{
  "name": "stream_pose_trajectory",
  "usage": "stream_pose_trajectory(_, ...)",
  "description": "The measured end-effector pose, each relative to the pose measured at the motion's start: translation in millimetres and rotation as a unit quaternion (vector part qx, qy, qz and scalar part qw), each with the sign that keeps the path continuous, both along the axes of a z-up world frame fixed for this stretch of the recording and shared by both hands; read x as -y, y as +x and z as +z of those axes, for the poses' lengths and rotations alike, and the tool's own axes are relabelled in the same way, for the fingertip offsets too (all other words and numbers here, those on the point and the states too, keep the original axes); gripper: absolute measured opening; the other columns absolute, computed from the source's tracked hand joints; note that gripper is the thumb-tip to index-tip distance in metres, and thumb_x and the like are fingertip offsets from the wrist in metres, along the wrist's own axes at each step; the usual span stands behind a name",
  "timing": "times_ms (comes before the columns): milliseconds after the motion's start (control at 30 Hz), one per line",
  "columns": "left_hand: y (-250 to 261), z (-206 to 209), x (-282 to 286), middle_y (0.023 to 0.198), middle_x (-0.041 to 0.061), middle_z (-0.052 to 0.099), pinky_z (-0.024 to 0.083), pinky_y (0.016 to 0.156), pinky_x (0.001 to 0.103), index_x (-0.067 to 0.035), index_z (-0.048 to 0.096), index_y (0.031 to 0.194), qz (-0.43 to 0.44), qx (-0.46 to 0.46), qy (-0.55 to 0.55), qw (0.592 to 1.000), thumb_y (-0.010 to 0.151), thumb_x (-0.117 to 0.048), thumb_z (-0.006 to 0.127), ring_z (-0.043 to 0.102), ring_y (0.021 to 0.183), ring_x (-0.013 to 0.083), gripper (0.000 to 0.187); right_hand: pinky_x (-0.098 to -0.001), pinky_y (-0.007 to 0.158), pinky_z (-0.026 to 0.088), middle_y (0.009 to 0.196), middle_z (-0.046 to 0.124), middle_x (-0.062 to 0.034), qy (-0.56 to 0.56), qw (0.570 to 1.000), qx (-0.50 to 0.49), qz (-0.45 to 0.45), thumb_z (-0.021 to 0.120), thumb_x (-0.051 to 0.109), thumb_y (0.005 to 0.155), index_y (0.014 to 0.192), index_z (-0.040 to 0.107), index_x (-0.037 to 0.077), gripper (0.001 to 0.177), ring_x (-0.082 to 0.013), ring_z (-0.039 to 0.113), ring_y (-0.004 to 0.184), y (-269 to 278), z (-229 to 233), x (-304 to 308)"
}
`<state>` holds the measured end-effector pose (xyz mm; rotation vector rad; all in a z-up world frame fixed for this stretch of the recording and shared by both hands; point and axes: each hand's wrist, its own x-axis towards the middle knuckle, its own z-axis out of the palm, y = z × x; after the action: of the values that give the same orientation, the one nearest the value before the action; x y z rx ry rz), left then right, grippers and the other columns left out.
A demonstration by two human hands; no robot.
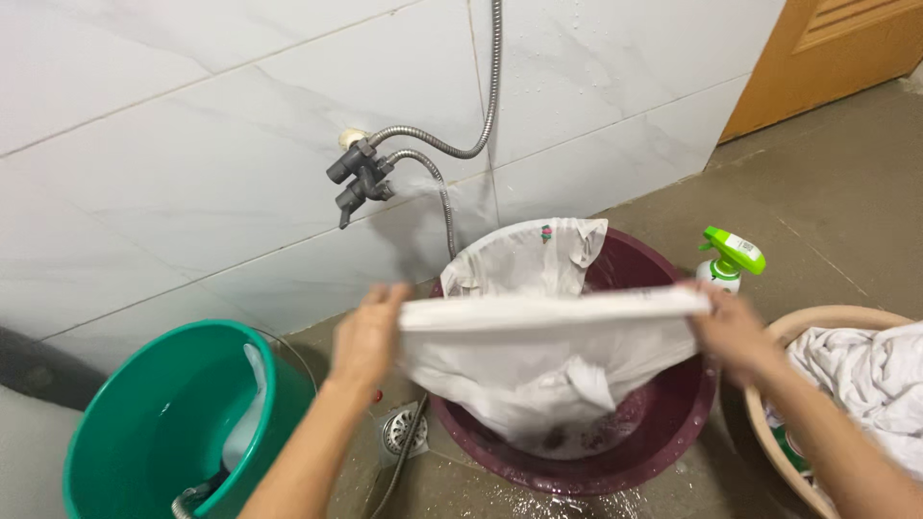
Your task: The person hand-washes white clothes in a maroon basin filled with soapy water. They scrub the fabric, rinse it under a shower head, and transfer the washed items to a beige basin.
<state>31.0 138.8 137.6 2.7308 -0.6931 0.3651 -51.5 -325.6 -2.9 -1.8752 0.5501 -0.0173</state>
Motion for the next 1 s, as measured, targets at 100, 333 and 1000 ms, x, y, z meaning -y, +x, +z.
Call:
stream_pose_trajectory(100, 12.4, -16.8, -44.4, 0.109, 0.017, 0.066, 0.056, 0.078, 0.048, -0.015, 0.065, 0.112, 0.077, 0.117, 0.06, 0.988, 0.089, -0.009, 0.058, 0.068, 0.096, 0.037, 0.025, -0.0333, 0.067, 0.059, 0.093, 0.077, -0.0098, -0.067, 0.997, 0.033, 0.038, 0.058, 0.004, 0.091, 0.123, 0.07, 0.011, 0.035, -0.0188, 0.072, 0.072, 3.2, 103.0, -1.7)
stream_pose_trajectory(333, 29.2, -31.1, -57.9, 0.108, 0.011, 0.071, 0.059, 0.072, 0.046, -0.007, 0.067, 0.117, 0.265, -0.373, -0.533, 0.711, 0.099, -0.032, 0.055, 0.069, 0.092, 0.0258, 0.033, -0.0407, 0.061, 0.054, 0.093, 0.073, -0.0137, -0.226, 0.971, 0.066, 0.047, 0.058, 0.019, 0.1, 0.123, 0.073, 0.006, 0.03, -0.022, 0.065, 0.07, 31.2, 223.9, 21.9)
stream_pose_trajectory(1000, 122.0, 46.5, -43.3, 0.106, 0.015, 0.067, 0.062, 0.061, 0.034, 0.0, 0.06, 0.12, 0.129, -0.376, -0.681, 0.615, 0.106, -0.014, 0.045, 0.07, 0.084, 0.0226, 0.024, -0.0413, 0.094, 0.055, 0.123, 0.061, -0.02, 0.0, 0.981, 0.194, -0.031, 0.03, 0.025, 0.114, 0.136, 0.054, -0.002, 0.042, -0.0288, 0.068, 0.116, 46.5, 300.3, 70.6)
